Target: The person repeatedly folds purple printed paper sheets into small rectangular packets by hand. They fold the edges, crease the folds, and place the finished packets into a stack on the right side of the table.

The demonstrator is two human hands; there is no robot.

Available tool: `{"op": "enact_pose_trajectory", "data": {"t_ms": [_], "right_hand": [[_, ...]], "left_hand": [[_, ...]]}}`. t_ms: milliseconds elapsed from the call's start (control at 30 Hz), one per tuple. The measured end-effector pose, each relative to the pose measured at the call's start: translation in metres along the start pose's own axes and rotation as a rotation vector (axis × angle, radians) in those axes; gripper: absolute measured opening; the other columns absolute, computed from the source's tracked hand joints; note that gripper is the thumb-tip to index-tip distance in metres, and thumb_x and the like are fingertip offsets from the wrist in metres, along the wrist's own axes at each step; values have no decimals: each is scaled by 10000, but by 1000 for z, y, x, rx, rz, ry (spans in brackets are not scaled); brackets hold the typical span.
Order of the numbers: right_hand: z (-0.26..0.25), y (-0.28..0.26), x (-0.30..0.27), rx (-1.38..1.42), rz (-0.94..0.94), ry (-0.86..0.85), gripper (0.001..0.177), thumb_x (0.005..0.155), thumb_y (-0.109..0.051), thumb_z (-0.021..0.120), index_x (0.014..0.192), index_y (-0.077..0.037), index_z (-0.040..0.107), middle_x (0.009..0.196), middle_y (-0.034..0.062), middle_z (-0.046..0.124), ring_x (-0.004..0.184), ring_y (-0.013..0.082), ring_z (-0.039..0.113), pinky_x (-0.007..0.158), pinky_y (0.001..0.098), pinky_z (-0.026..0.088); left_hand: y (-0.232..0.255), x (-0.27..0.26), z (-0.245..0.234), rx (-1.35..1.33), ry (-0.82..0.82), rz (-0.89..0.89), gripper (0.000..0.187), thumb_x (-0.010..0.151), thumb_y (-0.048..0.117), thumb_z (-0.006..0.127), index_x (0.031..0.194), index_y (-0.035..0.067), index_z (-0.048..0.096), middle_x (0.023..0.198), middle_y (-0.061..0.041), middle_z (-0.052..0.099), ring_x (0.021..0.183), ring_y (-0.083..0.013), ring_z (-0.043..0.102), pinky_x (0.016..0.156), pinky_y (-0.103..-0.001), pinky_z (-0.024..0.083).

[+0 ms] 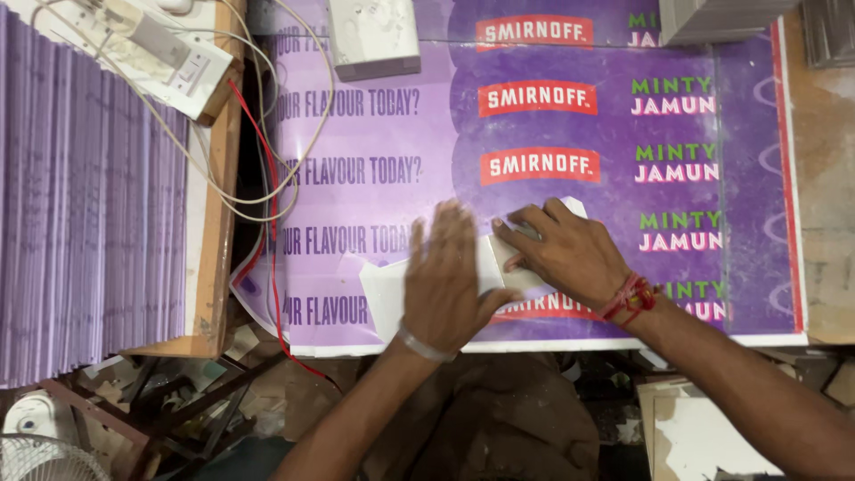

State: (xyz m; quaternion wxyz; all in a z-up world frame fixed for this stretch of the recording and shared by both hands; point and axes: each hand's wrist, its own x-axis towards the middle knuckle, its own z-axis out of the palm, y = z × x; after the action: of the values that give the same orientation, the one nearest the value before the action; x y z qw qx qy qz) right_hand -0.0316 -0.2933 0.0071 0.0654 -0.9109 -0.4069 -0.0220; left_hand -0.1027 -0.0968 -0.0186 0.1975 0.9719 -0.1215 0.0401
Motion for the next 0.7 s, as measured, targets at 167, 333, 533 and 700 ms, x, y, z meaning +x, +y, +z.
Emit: {"op": "enact_pose_trajectory", "data": {"t_ms": [167,333,533,700], "right_hand": [[5,-1,-2,38,-3,72,480,809,-406,737,1228,-172,718,1114,-16,683,928,174,616,577,293,563],[6,2,-6,11,-37,89,488,833,-371,754,1253,-127,702,1112,-2,673,944,192,612,646,304,573],[6,3,-12,-78,-39,95,484,878,-388,688,1265,-97,682,1225,53,675,1066,239,616,1073,504,479],[20,8,-31,-161,183,52,668,942,-605,505,1345,-88,635,1392,93,626,1351,273,525,1241,574,215]], "left_hand": [[-30,-43,-24,287,4,-178,1114,884,809,388,1478,-128,286,1567,-333,328,1520,-435,263,1227,-618,97],[18,-3,28,88,33,-69,1192,865,845,346,1505,-159,288,1587,-365,322,1530,-458,238,1249,-581,85],[18,-2,8,18,-16,-41,1172,816,835,472,1482,-120,333,1549,-302,373,1537,-418,264,1237,-642,94],[-4,-35,-9,121,16,-125,1163,817,764,555,1497,-149,316,1568,-329,348,1516,-422,259,1213,-629,92]]}}
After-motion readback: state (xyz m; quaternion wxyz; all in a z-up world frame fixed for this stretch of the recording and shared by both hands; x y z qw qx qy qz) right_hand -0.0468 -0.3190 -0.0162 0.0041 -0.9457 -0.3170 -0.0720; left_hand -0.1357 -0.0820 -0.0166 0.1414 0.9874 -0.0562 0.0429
